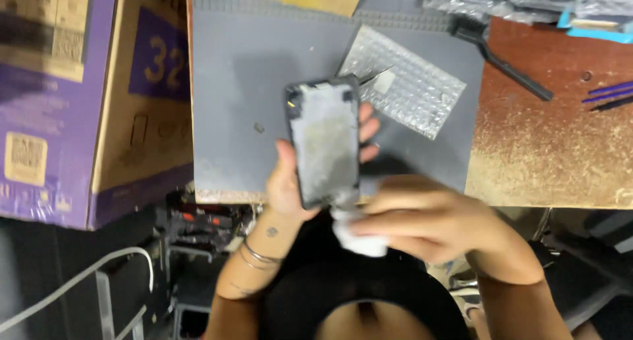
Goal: Disassembling a smartphone and cleaning its internal components and screen using a prying tool and a cloth.
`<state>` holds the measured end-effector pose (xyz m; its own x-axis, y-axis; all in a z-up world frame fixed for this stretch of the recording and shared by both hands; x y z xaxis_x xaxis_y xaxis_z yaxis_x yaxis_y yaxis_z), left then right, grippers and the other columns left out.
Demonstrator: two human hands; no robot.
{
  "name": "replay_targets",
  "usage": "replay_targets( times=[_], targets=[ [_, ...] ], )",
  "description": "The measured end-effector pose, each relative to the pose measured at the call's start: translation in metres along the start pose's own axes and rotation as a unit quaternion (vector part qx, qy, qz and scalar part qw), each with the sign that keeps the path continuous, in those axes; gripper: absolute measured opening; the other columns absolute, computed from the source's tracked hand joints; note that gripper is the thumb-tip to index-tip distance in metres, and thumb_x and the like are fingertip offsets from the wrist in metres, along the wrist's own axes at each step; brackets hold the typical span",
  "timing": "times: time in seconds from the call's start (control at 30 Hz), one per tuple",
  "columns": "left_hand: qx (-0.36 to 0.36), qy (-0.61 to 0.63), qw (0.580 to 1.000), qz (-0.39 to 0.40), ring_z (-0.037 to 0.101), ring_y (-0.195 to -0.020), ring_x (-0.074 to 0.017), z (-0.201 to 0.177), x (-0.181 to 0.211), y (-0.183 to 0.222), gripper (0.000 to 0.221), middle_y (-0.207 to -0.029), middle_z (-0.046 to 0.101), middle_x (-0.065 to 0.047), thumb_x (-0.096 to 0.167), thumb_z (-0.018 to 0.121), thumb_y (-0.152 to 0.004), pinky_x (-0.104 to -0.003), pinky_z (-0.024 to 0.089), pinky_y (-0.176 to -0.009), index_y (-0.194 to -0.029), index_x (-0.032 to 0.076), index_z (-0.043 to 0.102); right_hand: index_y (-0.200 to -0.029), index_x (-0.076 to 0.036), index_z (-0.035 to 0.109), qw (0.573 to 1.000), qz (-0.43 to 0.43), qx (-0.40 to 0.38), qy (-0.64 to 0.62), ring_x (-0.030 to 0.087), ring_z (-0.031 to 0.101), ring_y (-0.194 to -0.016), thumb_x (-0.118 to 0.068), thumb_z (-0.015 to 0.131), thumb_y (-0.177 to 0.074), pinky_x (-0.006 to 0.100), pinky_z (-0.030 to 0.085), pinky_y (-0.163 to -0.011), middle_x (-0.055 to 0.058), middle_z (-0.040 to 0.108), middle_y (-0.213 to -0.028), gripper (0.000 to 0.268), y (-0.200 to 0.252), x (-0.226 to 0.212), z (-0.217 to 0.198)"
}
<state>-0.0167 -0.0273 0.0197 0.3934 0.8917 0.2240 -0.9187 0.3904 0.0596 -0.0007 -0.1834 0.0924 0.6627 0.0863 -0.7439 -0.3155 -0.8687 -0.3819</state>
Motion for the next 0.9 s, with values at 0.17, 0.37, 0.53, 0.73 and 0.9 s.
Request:
replay_targets(
  times=[0.17,0.37,0.53,0.73,0.9],
  targets=[
    [0.062,-0.036,0.996,0.06,0.025,-0.139,-0.0369,-0.004,0.015,0.008,0.1,-0.149,0.022,-0.022,0.057,0.052,-0.068,-0.052,0.027,-0.112,-0.144,0.003,0.015,-0.086,0.007,0.058,0.92,0.205,0.257,0.214,0.03,0.05,-0.076,-0.008,0.057,-0.089,0.038,0.038,-0.072,0.018,0.054,-0.084,0.016,0.038,0.017,-0.039],
    [0.077,-0.011,0.994,0.081,0.033,-0.13,-0.0363,-0.002,0.01,0.009,0.102,-0.143,0.028,-0.026,0.053,0.061,-0.071,-0.048,0.03,-0.108,-0.143,-0.003,0.016,-0.146,-0.013,0.021,0.944,0.227,0.227,0.078,0.032,0.046,-0.133,-0.024,0.053,-0.098,0.041,0.045,-0.112,0.02,0.035,-0.147,0.06,0.038,0.051,-0.051],
    [0.103,-0.045,0.985,0.128,0.039,-0.126,-0.0385,-0.003,0.02,0.016,0.097,-0.138,0.035,-0.027,0.052,0.06,-0.074,-0.049,0.035,-0.106,-0.143,-0.003,0.019,-0.102,0.007,0.073,0.821,0.32,0.229,0.415,0.023,0.052,-0.064,0.01,0.062,-0.095,0.036,0.04,-0.062,0.017,0.061,-0.08,0.013,0.114,0.078,-0.079],
    [0.158,-0.066,0.974,0.149,0.038,-0.126,-0.0412,-0.001,0.021,0.014,0.097,-0.139,0.033,-0.029,0.053,0.056,-0.071,-0.051,0.034,-0.105,-0.141,-0.004,0.021,-0.1,0.002,0.075,0.773,0.367,0.215,0.471,0.027,0.053,-0.075,0.003,0.076,-0.086,0.042,0.041,-0.079,0.013,0.061,-0.082,0.014,0.148,0.097,-0.077],
    [0.156,-0.058,0.973,0.161,0.037,-0.126,-0.0426,-0.002,0.023,0.019,0.097,-0.138,0.033,-0.03,0.051,0.058,-0.072,-0.052,0.033,-0.105,-0.141,-0.006,0.021,-0.108,0.001,0.07,0.752,0.379,0.237,0.484,0.035,0.041,-0.084,-0.001,0.079,-0.078,0.042,0.036,-0.075,0.017,0.049,-0.092,0.032,0.141,0.101,-0.077]
  ],
)
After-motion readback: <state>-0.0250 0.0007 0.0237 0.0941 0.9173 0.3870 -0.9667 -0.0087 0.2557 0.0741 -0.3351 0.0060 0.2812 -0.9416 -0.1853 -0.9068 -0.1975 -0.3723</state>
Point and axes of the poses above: each hand's wrist, its own y-axis away from the middle knuckle, its own z-axis out of the palm, x = y × z, the point moved 2 cm from there along -y, towards the middle knuckle
